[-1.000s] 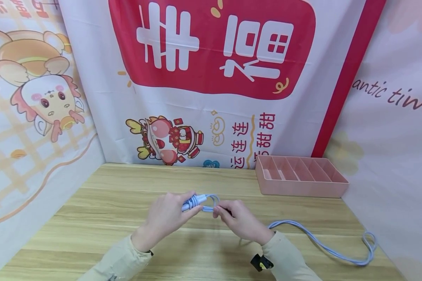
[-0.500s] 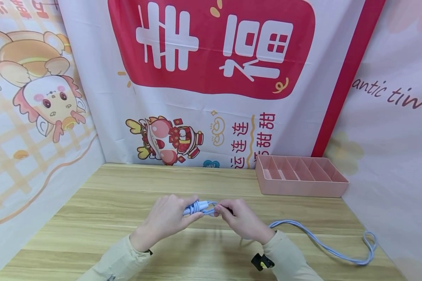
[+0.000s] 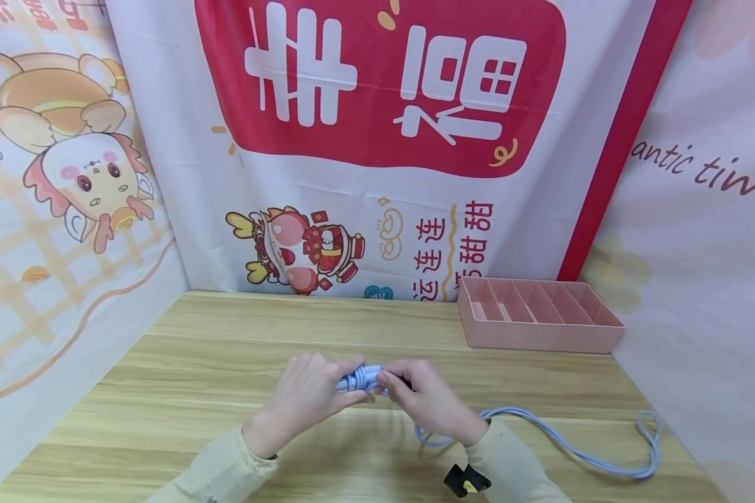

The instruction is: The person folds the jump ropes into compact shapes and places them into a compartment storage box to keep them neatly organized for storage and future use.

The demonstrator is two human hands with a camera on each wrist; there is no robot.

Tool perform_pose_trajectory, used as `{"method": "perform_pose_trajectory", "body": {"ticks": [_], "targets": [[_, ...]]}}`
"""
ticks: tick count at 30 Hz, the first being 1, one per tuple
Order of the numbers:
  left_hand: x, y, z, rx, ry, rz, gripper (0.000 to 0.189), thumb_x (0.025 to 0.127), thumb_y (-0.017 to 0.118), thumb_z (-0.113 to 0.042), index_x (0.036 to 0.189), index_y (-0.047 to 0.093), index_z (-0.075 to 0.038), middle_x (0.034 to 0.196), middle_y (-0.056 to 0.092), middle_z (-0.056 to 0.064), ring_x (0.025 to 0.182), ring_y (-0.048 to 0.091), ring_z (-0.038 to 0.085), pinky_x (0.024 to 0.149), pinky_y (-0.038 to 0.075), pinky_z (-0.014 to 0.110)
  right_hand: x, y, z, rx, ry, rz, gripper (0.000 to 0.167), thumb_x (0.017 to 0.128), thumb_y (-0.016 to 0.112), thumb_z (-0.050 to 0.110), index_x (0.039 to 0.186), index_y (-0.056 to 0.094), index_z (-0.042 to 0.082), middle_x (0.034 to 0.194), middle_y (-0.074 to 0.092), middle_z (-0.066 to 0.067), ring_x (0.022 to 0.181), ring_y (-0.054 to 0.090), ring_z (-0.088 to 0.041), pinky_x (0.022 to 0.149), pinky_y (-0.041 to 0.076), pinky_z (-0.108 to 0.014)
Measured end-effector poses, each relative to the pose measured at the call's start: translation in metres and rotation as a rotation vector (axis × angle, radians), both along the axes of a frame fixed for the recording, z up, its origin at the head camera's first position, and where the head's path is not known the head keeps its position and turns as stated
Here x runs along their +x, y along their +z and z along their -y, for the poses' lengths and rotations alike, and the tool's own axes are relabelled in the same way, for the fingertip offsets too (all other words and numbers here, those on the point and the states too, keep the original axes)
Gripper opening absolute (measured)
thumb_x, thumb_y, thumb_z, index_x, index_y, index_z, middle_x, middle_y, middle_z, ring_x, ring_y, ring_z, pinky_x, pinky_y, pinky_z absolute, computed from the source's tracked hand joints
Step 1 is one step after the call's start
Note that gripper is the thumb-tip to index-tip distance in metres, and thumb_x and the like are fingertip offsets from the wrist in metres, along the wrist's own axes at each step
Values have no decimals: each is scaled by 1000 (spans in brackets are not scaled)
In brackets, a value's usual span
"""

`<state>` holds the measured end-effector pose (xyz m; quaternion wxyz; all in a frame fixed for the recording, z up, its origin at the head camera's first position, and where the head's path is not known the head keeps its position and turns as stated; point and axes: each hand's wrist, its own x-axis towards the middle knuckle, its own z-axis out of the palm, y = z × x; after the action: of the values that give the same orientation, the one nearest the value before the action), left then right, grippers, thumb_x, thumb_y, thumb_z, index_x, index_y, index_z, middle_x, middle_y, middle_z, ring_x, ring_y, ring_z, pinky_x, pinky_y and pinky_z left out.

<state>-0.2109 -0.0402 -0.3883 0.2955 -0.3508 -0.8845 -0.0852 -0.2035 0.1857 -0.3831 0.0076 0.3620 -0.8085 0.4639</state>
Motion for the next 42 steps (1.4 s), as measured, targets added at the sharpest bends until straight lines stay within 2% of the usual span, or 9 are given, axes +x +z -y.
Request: {"method": "perform_pose_trajectory", "body": {"ticks": [8, 14, 17, 21, 26, 32, 36, 39, 42], "targets": [[0, -2, -2, -28, 19, -35, 43, 76, 72, -65, 81, 67, -23, 52, 33, -13, 43, 26, 4, 38, 17, 22, -1, 0, -1, -2, 32, 25, 26, 104, 53, 19, 88, 69, 8, 60, 44, 11, 50, 38, -1, 46, 32, -18], [0, -2, -2, -104, 30, -92, 37, 83, 70, -59, 72, 60, -24, 50, 29, -14, 42, 22, 4, 37, 14, 22, -4, 0, -2, 31, 20, 21, 23, 103, 55, 20, 90, 71, 10, 60, 47, 11, 50, 39, -1, 45, 32, -18], [0, -1, -2, -131, 30, -105, 37, 84, 68, -56, 70, 56, -25, 50, 28, -14, 42, 21, 4, 38, 13, 22, -4, 0, -3, 48, -1, 15, 17, 99, 62, 21, 90, 72, 12, 63, 53, 9, 52, 43, -2, 46, 36, -19], [0, 0, -1, -165, 17, -93, 37, 83, 69, -56, 69, 53, -26, 50, 28, -14, 42, 23, 5, 38, 14, 23, -6, -1, -3, 82, -6, -54, 4, 90, 74, 17, 90, 72, 14, 74, 62, 8, 59, 50, -5, 50, 45, -23], [-2, 3, 2, -217, -6, -50, 36, 83, 69, -58, 70, 58, -25, 50, 30, -13, 41, 25, 5, 38, 16, 23, -8, -4, -3, 101, -19, -178, 15, 84, 78, 4, 92, 71, 14, 82, 64, 9, 66, 55, -6, 55, 51, -25], [-1, 6, 5, -237, 1, -17, 36, 83, 68, -59, 78, 66, -24, 50, 32, -12, 41, 27, 5, 37, 17, 22, -10, -5, -3, 7, 14, -370, 19, 81, 80, 2, 95, 74, 12, 87, 65, 5, 71, 58, -10, 58, 51, -26], [-1, 7, 5, -235, -10, -15, 36, 83, 68, -58, 74, 62, -24, 50, 31, -13, 41, 26, 4, 37, 17, 22, -11, -5, -3, -41, 55, -490, 14, 79, 81, 1, 92, 77, 7, 88, 62, 1, 73, 59, -11, 60, 51, -23], [-1, 6, 4, -234, -21, -15, 36, 83, 68, -57, 71, 57, -25, 49, 30, -14, 42, 23, 3, 38, 16, 21, -11, -5, -4, -10, 64, -513, 9, 82, 79, 3, 91, 77, 7, 87, 61, 2, 71, 56, -7, 58, 48, -18], [-1, 6, 5, -222, -50, -5, 33, 82, 69, -54, 70, 56, -26, 49, 29, -15, 42, 21, 1, 38, 16, 20, -10, -4, -5, 42, 67, -464, 6, 87, 75, 8, 92, 76, 10, 85, 60, 6, 67, 53, -4, 55, 46, -16]]}}
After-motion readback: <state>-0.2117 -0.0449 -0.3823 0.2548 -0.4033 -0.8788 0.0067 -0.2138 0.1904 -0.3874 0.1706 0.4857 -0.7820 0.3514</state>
